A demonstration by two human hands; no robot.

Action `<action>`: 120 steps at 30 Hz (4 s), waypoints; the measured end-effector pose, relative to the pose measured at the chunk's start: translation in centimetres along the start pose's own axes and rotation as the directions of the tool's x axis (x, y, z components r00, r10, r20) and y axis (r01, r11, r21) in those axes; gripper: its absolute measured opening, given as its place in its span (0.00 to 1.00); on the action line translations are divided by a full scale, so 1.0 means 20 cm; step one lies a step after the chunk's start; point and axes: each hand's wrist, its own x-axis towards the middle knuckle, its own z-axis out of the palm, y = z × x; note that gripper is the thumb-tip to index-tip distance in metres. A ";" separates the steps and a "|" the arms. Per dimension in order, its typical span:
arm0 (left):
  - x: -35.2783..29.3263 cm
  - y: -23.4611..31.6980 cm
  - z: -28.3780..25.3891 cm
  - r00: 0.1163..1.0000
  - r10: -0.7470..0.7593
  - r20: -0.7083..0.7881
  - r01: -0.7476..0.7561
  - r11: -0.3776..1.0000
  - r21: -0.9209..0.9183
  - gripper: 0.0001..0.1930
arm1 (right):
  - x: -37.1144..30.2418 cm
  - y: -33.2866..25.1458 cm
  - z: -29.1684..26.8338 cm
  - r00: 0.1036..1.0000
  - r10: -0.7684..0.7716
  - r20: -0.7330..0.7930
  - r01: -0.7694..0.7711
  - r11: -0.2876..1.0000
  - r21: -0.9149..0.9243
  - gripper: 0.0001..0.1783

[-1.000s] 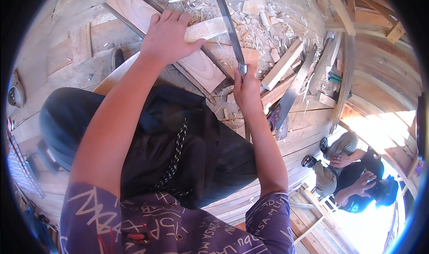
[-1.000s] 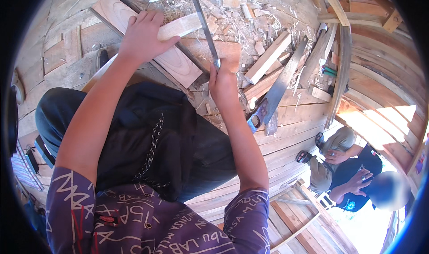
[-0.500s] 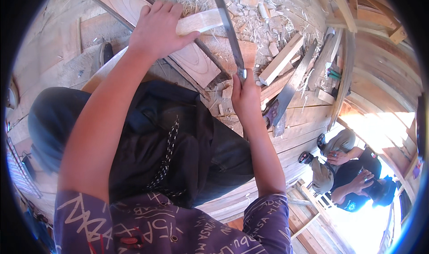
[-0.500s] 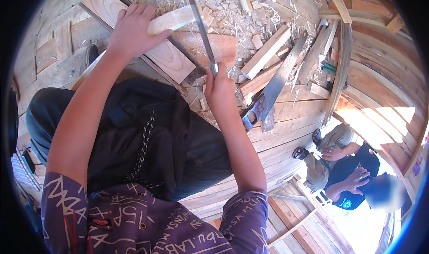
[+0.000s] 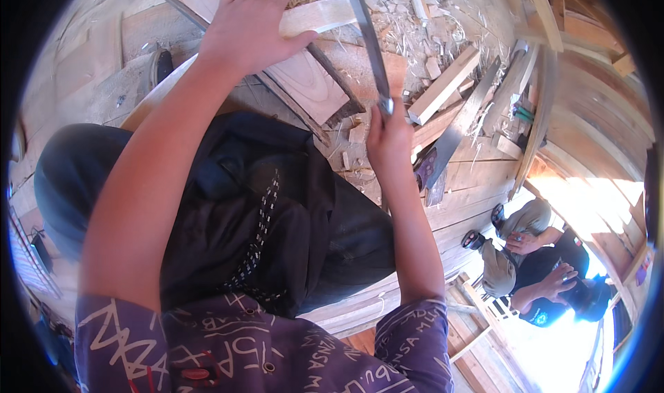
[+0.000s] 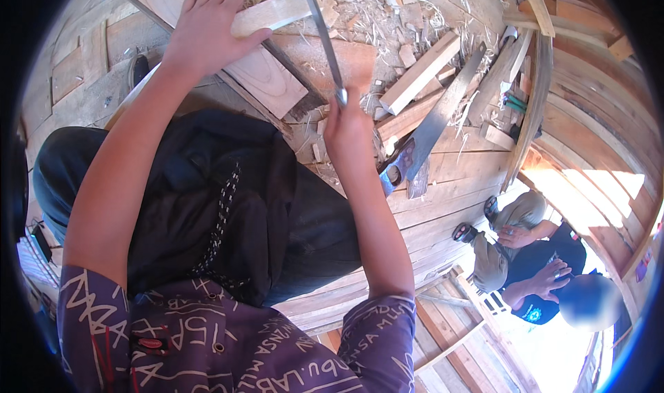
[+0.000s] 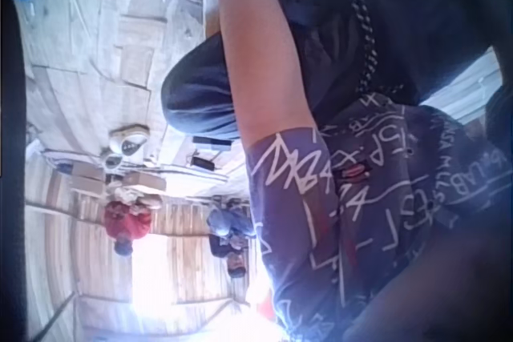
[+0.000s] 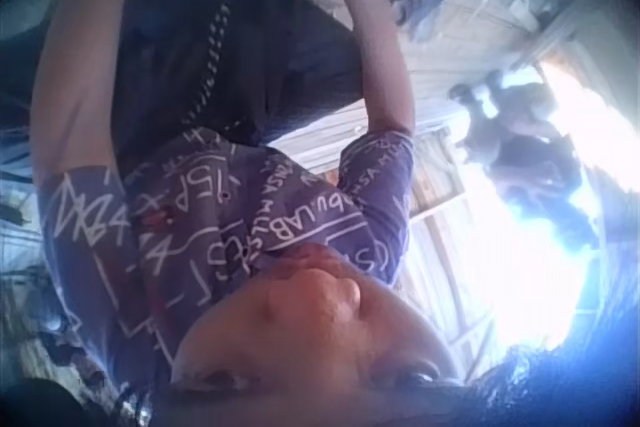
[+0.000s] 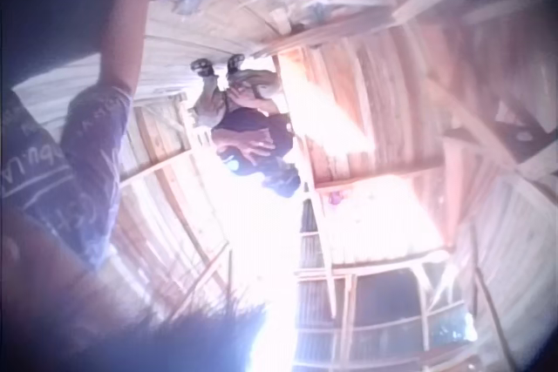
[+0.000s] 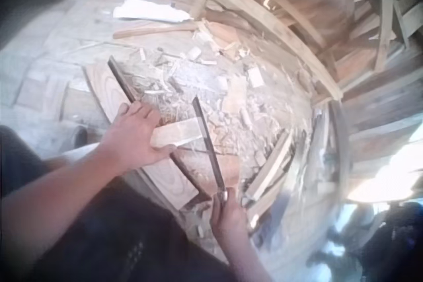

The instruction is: The person uses a hand saw to cut a small wooden plank while sitting on a wooden floor.

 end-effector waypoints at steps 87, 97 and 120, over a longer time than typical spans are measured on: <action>-0.01 -0.01 0.02 0.999 0.011 0.030 -0.010 1.000 -0.009 0.29 | -0.12 0.08 -0.03 0.993 0.100 0.065 -0.104 0.993 0.064 0.10; 0.02 -0.02 0.03 0.997 -0.019 0.074 0.016 0.999 0.042 0.30 | -0.08 0.04 0.01 0.999 0.050 0.014 -0.051 0.995 0.084 0.08; 0.00 0.00 0.01 0.996 -0.020 0.083 0.020 1.000 0.006 0.30 | -0.09 0.05 -0.01 0.996 0.076 0.050 -0.079 0.995 0.068 0.10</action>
